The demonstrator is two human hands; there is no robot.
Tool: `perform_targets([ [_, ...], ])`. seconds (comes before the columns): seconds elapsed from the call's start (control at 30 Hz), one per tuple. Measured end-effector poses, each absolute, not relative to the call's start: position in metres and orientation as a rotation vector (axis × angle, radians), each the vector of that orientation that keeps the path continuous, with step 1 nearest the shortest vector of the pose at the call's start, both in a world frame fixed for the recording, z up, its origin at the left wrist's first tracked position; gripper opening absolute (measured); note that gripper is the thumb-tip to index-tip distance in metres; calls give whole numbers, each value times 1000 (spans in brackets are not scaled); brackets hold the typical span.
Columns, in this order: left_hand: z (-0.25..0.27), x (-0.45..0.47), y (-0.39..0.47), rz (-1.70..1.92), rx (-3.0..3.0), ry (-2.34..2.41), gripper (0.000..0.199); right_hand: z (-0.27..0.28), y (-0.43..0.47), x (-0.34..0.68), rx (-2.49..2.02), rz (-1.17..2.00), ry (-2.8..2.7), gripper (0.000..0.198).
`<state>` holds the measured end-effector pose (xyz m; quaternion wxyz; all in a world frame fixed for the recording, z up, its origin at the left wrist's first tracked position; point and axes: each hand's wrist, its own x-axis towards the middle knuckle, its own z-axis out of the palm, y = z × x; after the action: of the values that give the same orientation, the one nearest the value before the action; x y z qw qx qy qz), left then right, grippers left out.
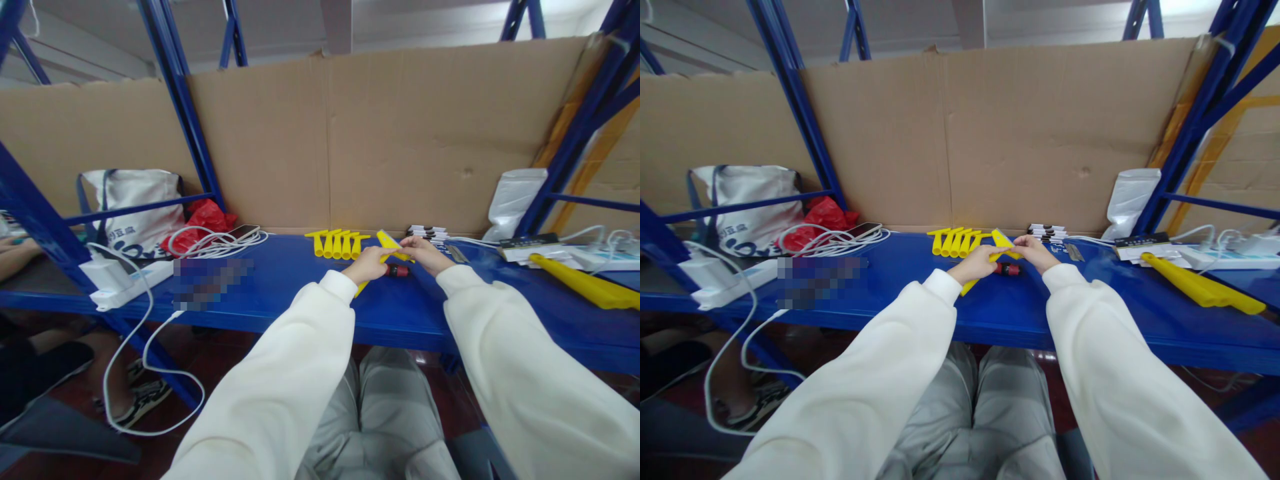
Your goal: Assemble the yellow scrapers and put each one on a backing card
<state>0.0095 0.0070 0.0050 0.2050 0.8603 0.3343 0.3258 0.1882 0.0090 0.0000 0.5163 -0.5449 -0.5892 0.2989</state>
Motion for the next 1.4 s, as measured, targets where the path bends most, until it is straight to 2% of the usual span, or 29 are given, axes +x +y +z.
perform_targets([
  [0.27, 5, 7, 8, 935, 2511, 958, 61, 4, 5, 190, -1372, 678, -1409, 15],
  [0.6, 11, 3, -13, 578, 2944, 1271, 64, 0, 9, 192, -1361, 692, -1407, 11],
  [0.7, 10, 4, -14, 523, 2974, 1325, 65, -2, 11, 195, -1349, 719, -1415, 15],
  [0.93, 1, 2, -3, 686, 2862, 1211, 65, -4, 15, 207, -1256, 827, -1448, 32],
  [1.07, 0, 2, 4, 841, 2690, 1103, 66, 5, 14, 226, -1551, 543, -1386, 29],
  [1.23, 7, 3, 11, 1223, 2289, 958, 67, 6, -2, 255, -2091, -15, -1180, 50],
  [1.4, 11, 6, 10, 1233, 1679, 980, 72, -2, -13, 258, -2394, 0, -1201, 57],
])
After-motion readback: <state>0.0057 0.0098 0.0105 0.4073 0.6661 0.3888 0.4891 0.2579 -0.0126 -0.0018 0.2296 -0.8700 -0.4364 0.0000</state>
